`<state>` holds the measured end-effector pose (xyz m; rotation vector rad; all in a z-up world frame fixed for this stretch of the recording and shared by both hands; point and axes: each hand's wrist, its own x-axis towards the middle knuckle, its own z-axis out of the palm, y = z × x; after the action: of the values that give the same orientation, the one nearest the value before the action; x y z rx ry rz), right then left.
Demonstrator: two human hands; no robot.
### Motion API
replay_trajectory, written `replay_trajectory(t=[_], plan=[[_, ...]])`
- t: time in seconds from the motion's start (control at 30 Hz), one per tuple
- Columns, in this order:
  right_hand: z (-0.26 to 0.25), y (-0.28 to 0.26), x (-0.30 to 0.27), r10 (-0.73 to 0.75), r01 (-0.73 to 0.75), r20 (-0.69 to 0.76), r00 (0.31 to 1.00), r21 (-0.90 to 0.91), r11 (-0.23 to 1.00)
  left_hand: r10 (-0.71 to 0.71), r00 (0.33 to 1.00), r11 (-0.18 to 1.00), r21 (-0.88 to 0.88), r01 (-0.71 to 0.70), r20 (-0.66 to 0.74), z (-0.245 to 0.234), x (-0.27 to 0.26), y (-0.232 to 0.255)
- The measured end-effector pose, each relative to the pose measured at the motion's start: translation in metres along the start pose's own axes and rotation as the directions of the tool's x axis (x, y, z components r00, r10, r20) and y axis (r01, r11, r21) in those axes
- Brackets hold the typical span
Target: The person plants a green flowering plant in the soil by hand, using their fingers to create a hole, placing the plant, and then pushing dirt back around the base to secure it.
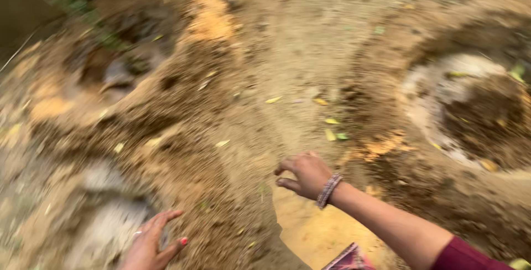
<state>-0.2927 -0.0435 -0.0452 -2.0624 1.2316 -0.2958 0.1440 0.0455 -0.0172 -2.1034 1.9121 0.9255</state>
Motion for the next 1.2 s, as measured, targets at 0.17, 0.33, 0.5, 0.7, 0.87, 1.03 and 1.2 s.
replay_trajectory(t=[0.17,0.33,0.5,0.7,0.87,1.03,1.2], plan=[[-0.012,-0.044,0.011,-0.026,0.068,0.183,0.983,-0.226,0.972,-0.139,0.982,0.983,0.135,0.122,0.125,0.008,-0.077,-0.114],[-0.03,-0.096,0.025,-0.028,0.212,0.383,0.923,-0.448,0.869,-0.154,0.987,0.988,0.008,0.154,0.044,0.009,-0.131,-0.157],[-0.031,-0.174,0.057,0.244,0.353,0.572,0.783,-0.731,0.584,-0.126,0.992,0.984,-0.127,0.124,-0.01,-0.018,-0.151,-0.165],[-0.003,-0.276,0.077,0.129,0.539,0.656,0.743,-0.702,0.466,-0.174,0.982,0.934,-0.327,0.142,-0.071,-0.024,-0.18,-0.212],[0.028,-0.356,0.104,0.238,0.619,0.701,0.673,-0.709,0.337,-0.089,0.988,0.924,-0.38,0.036,-0.123,0.013,-0.201,-0.263],[0.087,-0.395,0.151,0.135,0.751,0.807,0.574,-0.585,0.307,-0.197,0.98,0.903,-0.391,0.176,-0.014,-0.006,-0.216,-0.281],[0.16,-0.421,0.207,0.196,0.646,0.717,0.669,-0.692,0.323,-0.25,0.965,0.918,-0.295,0.263,0.084,-0.041,-0.196,-0.272]])
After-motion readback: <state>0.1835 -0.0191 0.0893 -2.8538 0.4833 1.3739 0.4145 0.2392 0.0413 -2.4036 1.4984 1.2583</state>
